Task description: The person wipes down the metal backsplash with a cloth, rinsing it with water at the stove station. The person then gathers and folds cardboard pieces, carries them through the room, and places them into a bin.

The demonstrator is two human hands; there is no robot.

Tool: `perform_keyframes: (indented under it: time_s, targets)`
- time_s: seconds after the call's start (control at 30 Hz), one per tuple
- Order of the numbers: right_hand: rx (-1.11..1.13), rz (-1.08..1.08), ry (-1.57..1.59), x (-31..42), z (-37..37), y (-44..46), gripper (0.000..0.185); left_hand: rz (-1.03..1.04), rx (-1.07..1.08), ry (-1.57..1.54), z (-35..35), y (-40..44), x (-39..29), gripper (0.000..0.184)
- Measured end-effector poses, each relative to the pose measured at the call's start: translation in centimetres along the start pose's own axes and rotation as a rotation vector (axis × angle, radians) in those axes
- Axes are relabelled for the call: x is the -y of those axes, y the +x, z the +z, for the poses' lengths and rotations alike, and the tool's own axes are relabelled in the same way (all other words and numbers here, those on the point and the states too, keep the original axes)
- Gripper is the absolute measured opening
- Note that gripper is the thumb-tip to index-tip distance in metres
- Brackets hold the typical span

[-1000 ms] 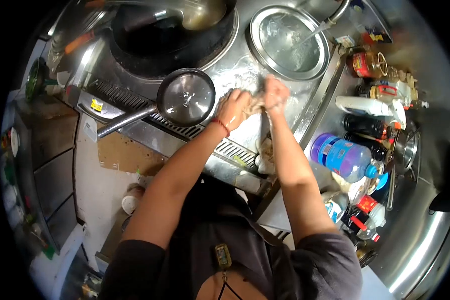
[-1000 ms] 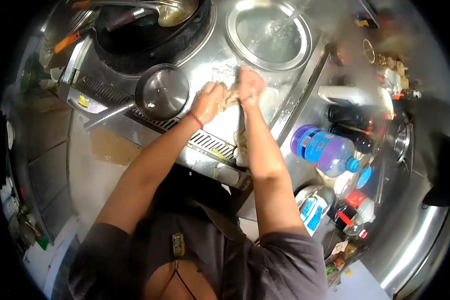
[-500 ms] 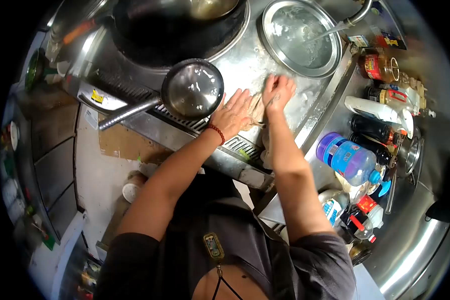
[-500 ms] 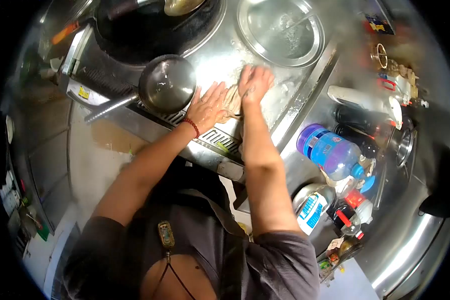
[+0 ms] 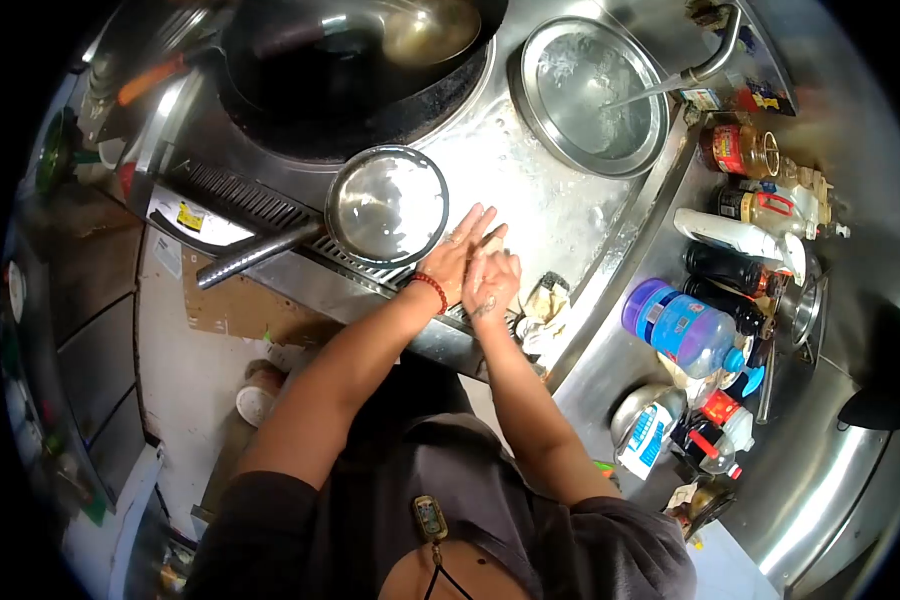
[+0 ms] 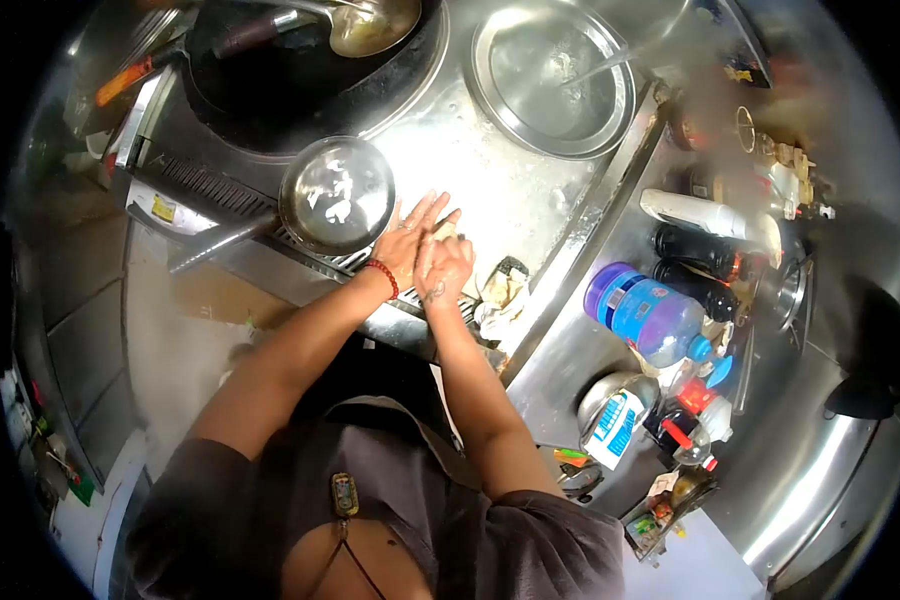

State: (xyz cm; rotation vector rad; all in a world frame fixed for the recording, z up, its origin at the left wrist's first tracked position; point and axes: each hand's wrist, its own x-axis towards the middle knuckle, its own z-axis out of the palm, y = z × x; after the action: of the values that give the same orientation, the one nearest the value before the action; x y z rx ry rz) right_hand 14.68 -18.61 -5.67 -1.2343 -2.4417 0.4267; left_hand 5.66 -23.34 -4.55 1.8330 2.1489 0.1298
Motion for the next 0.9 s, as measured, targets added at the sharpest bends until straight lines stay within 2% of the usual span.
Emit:
perform_keyframes:
  time_s: [0.03, 0.07, 0.1, 0.13, 0.2, 0.27, 0.3, 0.33, 0.37, 0.4, 0.47, 0.53, 0.57, 0.63, 0.67, 0.7, 0.73, 0.77, 0.8, 0.83, 0.87, 0.9]
  targets:
    - [-0.008, -0.020, -0.089, -1.1, 1.0, -0.1, 0.032, -0.018, -0.036, -0.277, 0.7, -0.2, 0.2, 0.053]
    - [0.034, -0.068, -0.271, -4.3, 2.0, 2.8, 0.032, -0.019, -0.038, -0.274, 1.4, -0.2, 0.3, 0.053]
    - [0.083, -0.061, -0.195, -4.3, 0.8, 6.1, 0.033, -0.010, -0.069, -0.300, 1.8, -0.2, 0.4, 0.052]
    - [-0.075, -0.179, -0.086, -4.4, 0.6, 8.2, 0.035, 0.000, -0.102, -0.326, 2.0, -0.3, 0.5, 0.052]
    - [-0.316, -0.094, 0.059, -3.6, 1.1, 8.0, 0.036, 0.009, -0.094, -0.313, 1.7, -0.5, 0.5, 0.051]
    - [0.044, 0.059, 0.022, -1.4, -0.1, 2.9, 0.035, -0.030, -0.024, 0.186, 2.0, -0.1, 0.1, 0.054]
    - [0.072, 0.034, 0.033, 0.0, -0.7, -0.1, 0.035, 0.049, 0.007, -0.147, -0.6, -0.3, 0.4, 0.056]
    - [0.062, 0.043, -0.004, 0.1, -0.5, -0.1, 0.037, 0.054, 0.109, -0.179, -1.9, -0.5, 0.5, 0.056]
    - [0.053, 0.053, -0.041, 0.3, -0.2, -0.1, 0.040, 0.053, 0.047, -0.201, -0.4, -0.3, 0.5, 0.054]
    - [0.120, 0.135, -0.204, -1.4, 0.8, 2.1, 0.040, 0.047, -0.013, -0.217, 1.0, -0.3, 0.7, 0.053]
    - [0.125, 0.194, -0.114, -2.6, 0.1, 7.5, 0.033, 0.038, -0.012, -0.314, 1.0, -0.4, 0.7, 0.053]
    - [-0.280, 0.043, -0.023, -3.0, 1.2, 8.6, 0.029, 0.063, -0.040, -0.203, 1.2, -0.5, 0.6, 0.054]
    - [-0.218, 0.143, 0.116, -1.3, 0.5, 7.1, 0.027, 0.058, -0.053, -0.215, 1.3, -0.4, 0.5, 0.054]
    - [0.059, 0.293, 0.133, 1.4, -1.3, 1.9, 0.033, 0.047, -0.047, -0.110, 2.4, -0.5, 0.8, 0.054]
    - [0.186, 0.364, 0.146, 2.4, -2.1, 0.0, 0.036, 0.065, -0.049, -0.210, 0.8, -0.7, 0.6, 0.054]
    - [0.197, 0.378, 0.141, 1.7, -1.7, 0.0, 0.036, 0.051, 0.025, -0.285, -0.3, -0.8, 0.8, 0.054]
    - [0.109, 0.326, 0.016, 0.4, -1.1, 1.0, 0.040, 0.028, 0.097, -0.358, -0.7, -0.8, 0.8, 0.054]
    - [0.011, 0.267, -0.093, -0.6, 0.1, 2.7, 0.044, 0.055, 0.070, -0.017, 0.4, -0.7, 0.6, 0.054]
    - [0.050, 0.231, -0.192, -1.8, 0.5, 5.6, 0.047, 0.041, 0.014, -0.244, 1.5, -0.7, 0.7, 0.054]
    - [0.045, 0.248, -0.200, -2.4, 0.1, 8.6, 0.047, 0.027, -0.003, -0.228, 1.0, -1.1, 0.6, 0.053]
    - [0.027, 0.369, -0.098, 0.8, -1.8, 9.6, 0.046, 0.017, -0.036, -0.217, 0.3, -1.2, 0.3, 0.053]
    - [0.024, 0.311, -0.131, 0.1, -0.9, 8.6, 0.046, 0.006, -0.018, -0.216, 0.7, -0.8, 0.3, 0.052]
